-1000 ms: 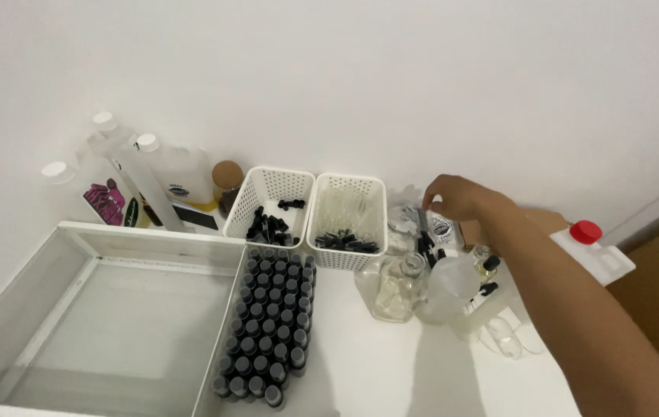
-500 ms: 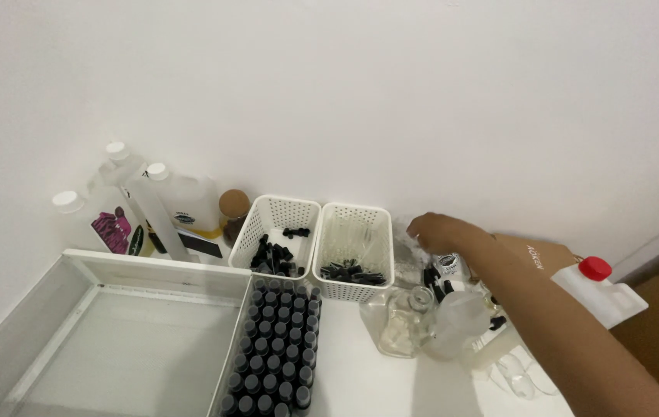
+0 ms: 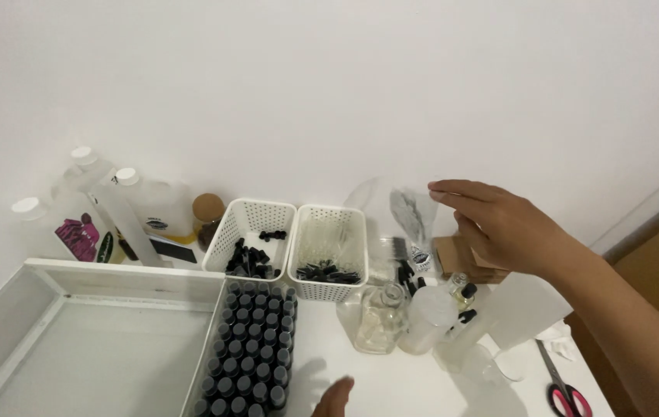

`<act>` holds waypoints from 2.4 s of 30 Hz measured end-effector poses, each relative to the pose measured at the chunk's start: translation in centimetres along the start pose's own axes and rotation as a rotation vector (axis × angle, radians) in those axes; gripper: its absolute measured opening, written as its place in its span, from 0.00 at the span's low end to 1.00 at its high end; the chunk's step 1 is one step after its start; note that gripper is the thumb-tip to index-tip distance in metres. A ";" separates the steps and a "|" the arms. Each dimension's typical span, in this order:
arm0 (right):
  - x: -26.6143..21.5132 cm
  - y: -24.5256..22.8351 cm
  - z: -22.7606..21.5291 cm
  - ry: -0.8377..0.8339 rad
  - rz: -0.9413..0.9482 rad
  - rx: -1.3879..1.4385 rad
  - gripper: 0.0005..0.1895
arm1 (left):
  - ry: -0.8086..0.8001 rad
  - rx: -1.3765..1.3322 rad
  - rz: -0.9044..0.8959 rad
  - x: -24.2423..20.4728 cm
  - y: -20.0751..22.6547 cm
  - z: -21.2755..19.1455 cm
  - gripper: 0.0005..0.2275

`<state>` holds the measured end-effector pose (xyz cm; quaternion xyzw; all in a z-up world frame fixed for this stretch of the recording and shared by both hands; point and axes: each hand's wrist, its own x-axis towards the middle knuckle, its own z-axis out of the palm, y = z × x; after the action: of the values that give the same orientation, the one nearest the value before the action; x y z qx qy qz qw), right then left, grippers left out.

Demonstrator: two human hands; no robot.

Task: Assembling small perfume spray bottles by attaching nozzles and placing them into an organized tray

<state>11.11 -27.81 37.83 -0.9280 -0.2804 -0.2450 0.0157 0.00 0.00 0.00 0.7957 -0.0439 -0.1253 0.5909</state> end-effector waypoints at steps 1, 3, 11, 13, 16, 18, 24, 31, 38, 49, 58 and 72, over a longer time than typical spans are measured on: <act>-0.2 -1.1 -1.3 -0.007 0.004 -0.001 0.25 | -0.007 -0.004 -0.004 -1.1 4.6 -0.5 0.27; -0.5 -3.4 -3.9 0.055 -0.106 -0.140 0.17 | 0.327 0.163 0.619 -2.9 13.9 -1.9 0.36; -1.9 -12.4 -6.7 0.100 0.002 -0.049 0.07 | 0.046 -0.540 0.118 -4.2 24.4 -2.7 0.35; -2.8 -13.0 -5.5 0.106 0.060 -0.021 0.11 | 0.104 -0.700 0.060 -3.3 22.5 -2.7 0.21; -4.3 -13.5 -2.8 -0.067 0.452 0.257 0.08 | 0.047 -0.929 0.053 -2.6 20.2 -4.7 0.28; -5.8 -14.1 -0.7 -0.076 0.915 0.510 0.13 | 0.011 -0.807 -0.211 -2.9 19.7 -6.4 0.28; -13.9 -17.1 11.2 0.030 1.363 1.223 0.24 | -0.138 -0.469 -0.438 -1.8 13.3 -5.5 0.28; -19.6 -15.9 16.9 -0.083 1.631 0.981 0.21 | -0.123 -0.024 -0.300 -0.7 8.8 -3.9 0.26; -22.8 -17.0 17.9 0.102 1.136 0.348 0.09 | 0.044 0.422 0.118 -1.1 5.3 -2.0 0.20; -27.2 -14.5 25.2 -0.081 0.901 0.325 0.11 | 0.209 0.531 0.387 -0.2 0.3 -0.8 0.19; -23.6 -16.3 24.2 0.044 0.566 0.432 0.23 | 0.204 0.575 0.522 -1.0 1.6 -1.1 0.18; -18.8 -16.2 21.4 -0.375 1.051 0.721 0.28 | 0.194 0.533 0.552 -1.3 3.0 -1.6 0.15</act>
<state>-1.55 -20.24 8.54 -0.9048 0.1473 0.0702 0.3934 -0.66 0.87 3.50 0.8876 -0.2312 0.1299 0.3765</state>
